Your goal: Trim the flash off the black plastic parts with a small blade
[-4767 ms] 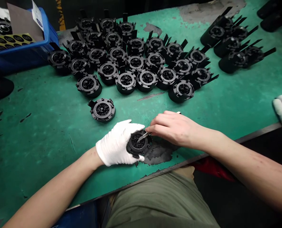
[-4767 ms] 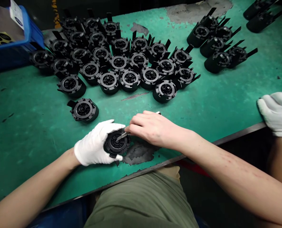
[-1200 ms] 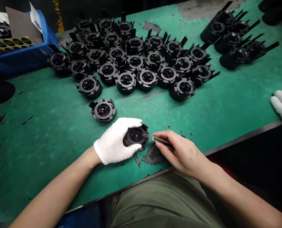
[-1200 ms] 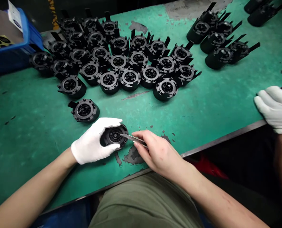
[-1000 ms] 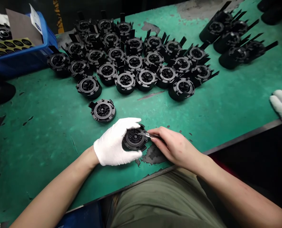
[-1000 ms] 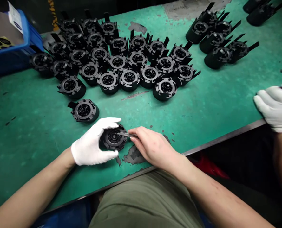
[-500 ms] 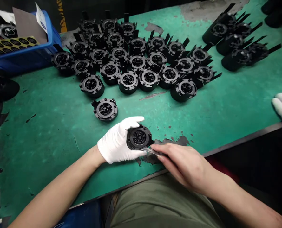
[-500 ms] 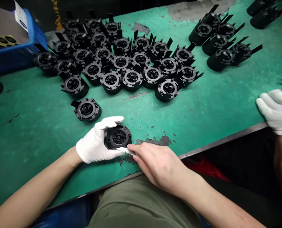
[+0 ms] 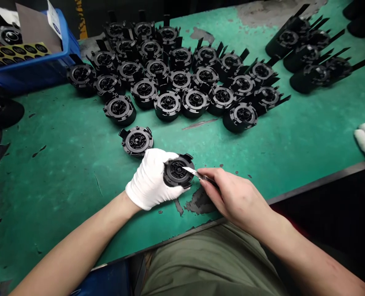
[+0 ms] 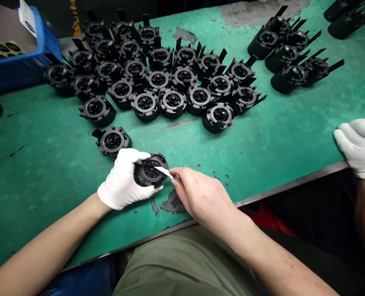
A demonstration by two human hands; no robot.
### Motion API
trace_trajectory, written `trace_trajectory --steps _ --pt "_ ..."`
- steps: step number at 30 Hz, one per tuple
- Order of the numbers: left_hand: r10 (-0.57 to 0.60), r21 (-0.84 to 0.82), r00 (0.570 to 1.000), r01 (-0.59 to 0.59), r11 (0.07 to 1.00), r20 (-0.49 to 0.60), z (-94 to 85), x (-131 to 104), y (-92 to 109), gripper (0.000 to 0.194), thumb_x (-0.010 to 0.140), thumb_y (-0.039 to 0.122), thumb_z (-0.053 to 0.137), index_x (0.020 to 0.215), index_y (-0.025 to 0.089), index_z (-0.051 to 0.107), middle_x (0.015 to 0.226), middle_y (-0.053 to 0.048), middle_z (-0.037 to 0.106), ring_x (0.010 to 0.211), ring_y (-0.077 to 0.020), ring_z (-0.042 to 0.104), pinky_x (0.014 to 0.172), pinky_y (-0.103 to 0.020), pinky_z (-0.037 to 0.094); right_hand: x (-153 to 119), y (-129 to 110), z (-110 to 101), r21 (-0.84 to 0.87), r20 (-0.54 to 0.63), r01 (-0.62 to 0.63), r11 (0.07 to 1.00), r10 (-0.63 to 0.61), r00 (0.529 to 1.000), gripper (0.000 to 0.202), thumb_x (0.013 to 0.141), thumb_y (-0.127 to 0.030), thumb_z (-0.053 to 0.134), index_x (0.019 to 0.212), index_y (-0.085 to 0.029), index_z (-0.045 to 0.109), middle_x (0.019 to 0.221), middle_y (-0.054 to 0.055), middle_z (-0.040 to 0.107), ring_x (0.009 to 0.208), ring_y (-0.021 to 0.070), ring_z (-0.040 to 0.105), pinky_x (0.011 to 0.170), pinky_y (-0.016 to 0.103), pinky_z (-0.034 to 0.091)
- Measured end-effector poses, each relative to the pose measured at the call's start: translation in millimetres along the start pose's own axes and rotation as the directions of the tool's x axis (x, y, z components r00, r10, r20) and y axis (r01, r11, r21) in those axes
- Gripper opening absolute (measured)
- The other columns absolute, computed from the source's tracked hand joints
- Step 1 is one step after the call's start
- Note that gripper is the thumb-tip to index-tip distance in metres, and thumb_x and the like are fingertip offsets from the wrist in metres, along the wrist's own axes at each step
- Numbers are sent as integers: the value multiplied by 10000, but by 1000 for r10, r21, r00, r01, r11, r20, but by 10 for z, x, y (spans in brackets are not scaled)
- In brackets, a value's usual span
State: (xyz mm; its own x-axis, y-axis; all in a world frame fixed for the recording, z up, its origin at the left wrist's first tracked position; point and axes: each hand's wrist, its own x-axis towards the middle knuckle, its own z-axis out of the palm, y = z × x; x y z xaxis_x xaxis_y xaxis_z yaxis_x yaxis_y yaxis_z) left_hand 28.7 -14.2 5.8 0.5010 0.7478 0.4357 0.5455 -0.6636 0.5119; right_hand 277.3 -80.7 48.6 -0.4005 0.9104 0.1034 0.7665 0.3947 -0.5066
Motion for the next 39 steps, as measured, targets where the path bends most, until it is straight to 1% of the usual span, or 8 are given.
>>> trace_trajectory --steps 3,7,12,19,23,30,35,39 --pt "-32 -19 998 33 999 57 -13 2 -2 786 721 540 895 1322 195 525 1173 -134 655 1094 -334 635 979 -504 534 83 14 -18 -53 27 13 999 -11 1000 205 1093 -246 535 1291 -201 560 1114 68 758 926 226 760 721 343 562" --pt "-102 -45 992 105 993 76 -1 -4 -16 712 726 489 909 1261 194 544 1222 -155 639 1156 -333 614 1037 -528 528 148 42 -36 -75 45 34 997 -31 999 191 1094 -228 520 1274 -189 568 1114 72 758 945 228 757 735 342 558" --pt "-62 -89 997 64 994 35 30 -4 -18 727 725 418 915 1286 194 509 1259 -155 608 1181 -324 621 1020 -498 560 176 58 -54 -35 72 41 999 -38 997 188 1098 -226 510 1274 -192 565 1100 66 758 924 213 753 725 322 549" --pt "-46 -93 998 49 994 39 14 51 0 594 758 385 890 1207 217 539 1157 -104 646 1077 -292 654 959 -446 570 208 93 -113 27 150 77 997 -80 985 120 1114 -236 487 1196 -192 563 1058 59 752 862 194 743 724 308 545" --pt "-58 -98 997 63 993 52 16 31 -9 643 754 372 892 1263 203 537 1202 -122 646 1124 -307 652 996 -462 559 223 169 -121 104 190 69 992 -87 978 135 1122 -246 477 1211 -203 569 1089 66 752 896 195 747 745 301 549" --pt "-96 -131 993 104 986 63 20 37 -1 619 753 362 896 1254 211 564 1185 -109 658 1110 -290 663 999 -447 562 244 273 -99 60 142 186 981 -193 971 161 1112 -246 486 1203 -208 613 988 71 741 827 191 724 689 295 538" --pt "-85 -142 994 94 985 68 19 31 -11 624 725 341 911 1224 228 554 1203 -114 650 1120 -298 663 998 -470 577 184 221 -43 31 68 123 992 -125 990 184 1099 -228 522 1275 -198 564 1079 66 741 907 195 727 766 310 555" --pt "-68 -141 997 74 987 44 25 -10 -23 681 711 310 921 1246 231 507 1277 -145 591 1191 -308 636 1012 -483 591 196 168 -56 -33 70 135 990 -132 989 143 1103 -224 504 1220 -181 575 1003 64 725 834 197 711 702 310 534"
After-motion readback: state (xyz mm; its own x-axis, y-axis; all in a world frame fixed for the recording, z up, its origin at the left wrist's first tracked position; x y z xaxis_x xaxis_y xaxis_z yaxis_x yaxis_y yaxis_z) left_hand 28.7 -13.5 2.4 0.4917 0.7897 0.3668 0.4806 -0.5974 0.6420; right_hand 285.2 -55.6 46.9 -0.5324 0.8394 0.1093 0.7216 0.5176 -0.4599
